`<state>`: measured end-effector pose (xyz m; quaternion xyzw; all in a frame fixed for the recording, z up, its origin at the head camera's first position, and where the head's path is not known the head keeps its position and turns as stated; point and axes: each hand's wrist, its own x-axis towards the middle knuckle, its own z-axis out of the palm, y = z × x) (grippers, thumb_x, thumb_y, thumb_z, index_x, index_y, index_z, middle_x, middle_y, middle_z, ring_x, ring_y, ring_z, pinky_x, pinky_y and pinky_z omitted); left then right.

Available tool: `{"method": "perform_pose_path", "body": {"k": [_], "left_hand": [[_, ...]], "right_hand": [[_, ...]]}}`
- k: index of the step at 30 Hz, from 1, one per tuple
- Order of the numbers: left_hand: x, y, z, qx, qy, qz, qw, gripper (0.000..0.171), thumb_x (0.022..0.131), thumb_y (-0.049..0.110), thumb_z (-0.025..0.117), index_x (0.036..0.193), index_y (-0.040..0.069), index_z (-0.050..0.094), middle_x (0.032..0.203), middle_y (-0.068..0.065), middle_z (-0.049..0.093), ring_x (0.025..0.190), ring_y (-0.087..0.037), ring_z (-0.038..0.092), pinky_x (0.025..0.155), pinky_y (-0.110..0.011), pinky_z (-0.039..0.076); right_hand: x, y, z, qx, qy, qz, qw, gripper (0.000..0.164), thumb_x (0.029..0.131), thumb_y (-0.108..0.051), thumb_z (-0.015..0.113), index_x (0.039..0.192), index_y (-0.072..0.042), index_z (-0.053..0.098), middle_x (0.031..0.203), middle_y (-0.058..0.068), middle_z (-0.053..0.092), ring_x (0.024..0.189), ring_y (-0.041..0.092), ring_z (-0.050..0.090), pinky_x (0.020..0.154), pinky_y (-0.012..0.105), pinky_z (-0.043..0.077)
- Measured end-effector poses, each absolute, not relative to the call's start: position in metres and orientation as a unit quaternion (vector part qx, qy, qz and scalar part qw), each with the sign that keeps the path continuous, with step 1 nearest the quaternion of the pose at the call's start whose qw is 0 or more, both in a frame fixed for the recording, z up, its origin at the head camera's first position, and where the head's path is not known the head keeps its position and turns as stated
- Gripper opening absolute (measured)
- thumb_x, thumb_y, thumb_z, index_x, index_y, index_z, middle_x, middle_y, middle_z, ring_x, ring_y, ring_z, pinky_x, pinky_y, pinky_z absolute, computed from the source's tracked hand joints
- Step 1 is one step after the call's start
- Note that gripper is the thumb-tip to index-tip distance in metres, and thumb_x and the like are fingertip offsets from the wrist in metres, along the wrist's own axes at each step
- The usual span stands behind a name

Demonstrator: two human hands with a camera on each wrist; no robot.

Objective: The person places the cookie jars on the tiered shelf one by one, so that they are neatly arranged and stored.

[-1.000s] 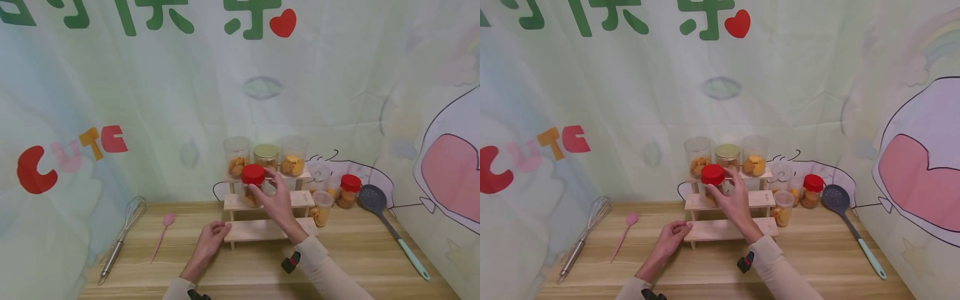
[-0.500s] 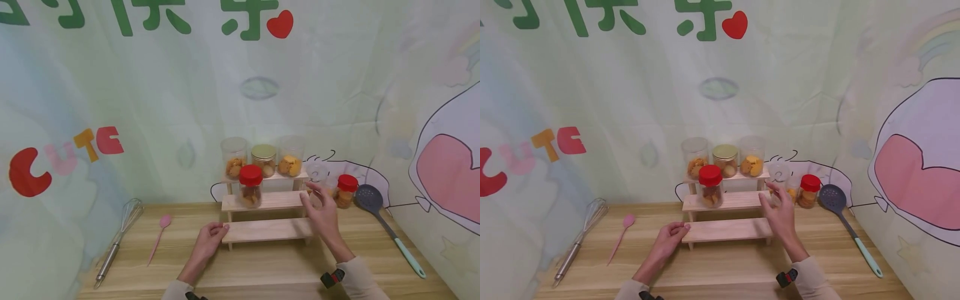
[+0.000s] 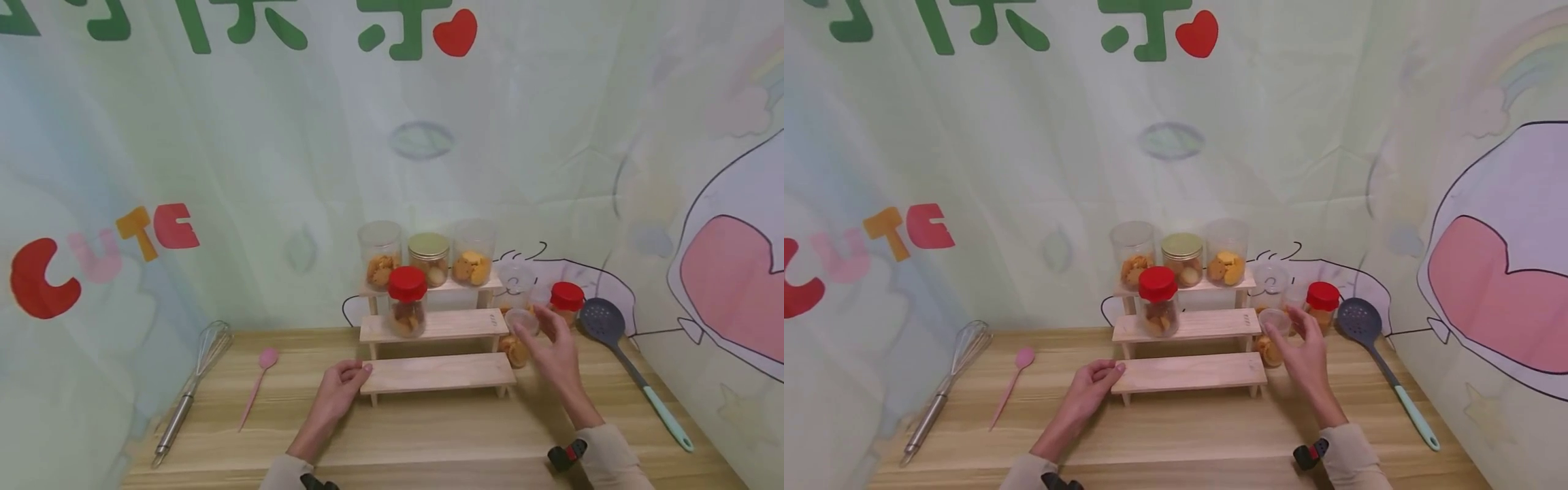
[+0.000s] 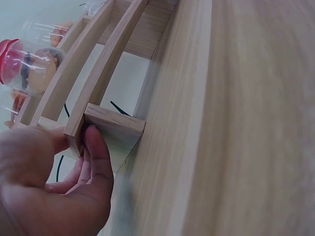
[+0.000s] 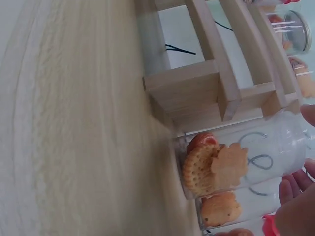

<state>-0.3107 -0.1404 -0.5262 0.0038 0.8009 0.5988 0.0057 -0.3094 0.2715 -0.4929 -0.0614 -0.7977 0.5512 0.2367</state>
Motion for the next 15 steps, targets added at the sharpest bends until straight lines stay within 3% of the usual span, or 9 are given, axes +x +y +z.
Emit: {"method": "perform_pose_path", "body": {"k": [15], "left_hand": [[-0.311, -0.14, -0.526, 0.012, 0.793, 0.609, 0.007, 0.051, 0.107, 0.033, 0.071, 0.134, -0.009, 0.063, 0.119, -0.022, 0.079, 0.106, -0.018, 0.073, 0.083, -0.02, 0.054]], "right_hand": [[-0.318, 0.28, -0.504, -0.05, -0.805, 0.563, 0.181, 0.077, 0.101, -0.04, 0.079, 0.162, -0.008, 0.045, 0.165, 0.022, 0.049, 0.154, 0.043, 0.044, 0.128, 0.061, 0.036]]}}
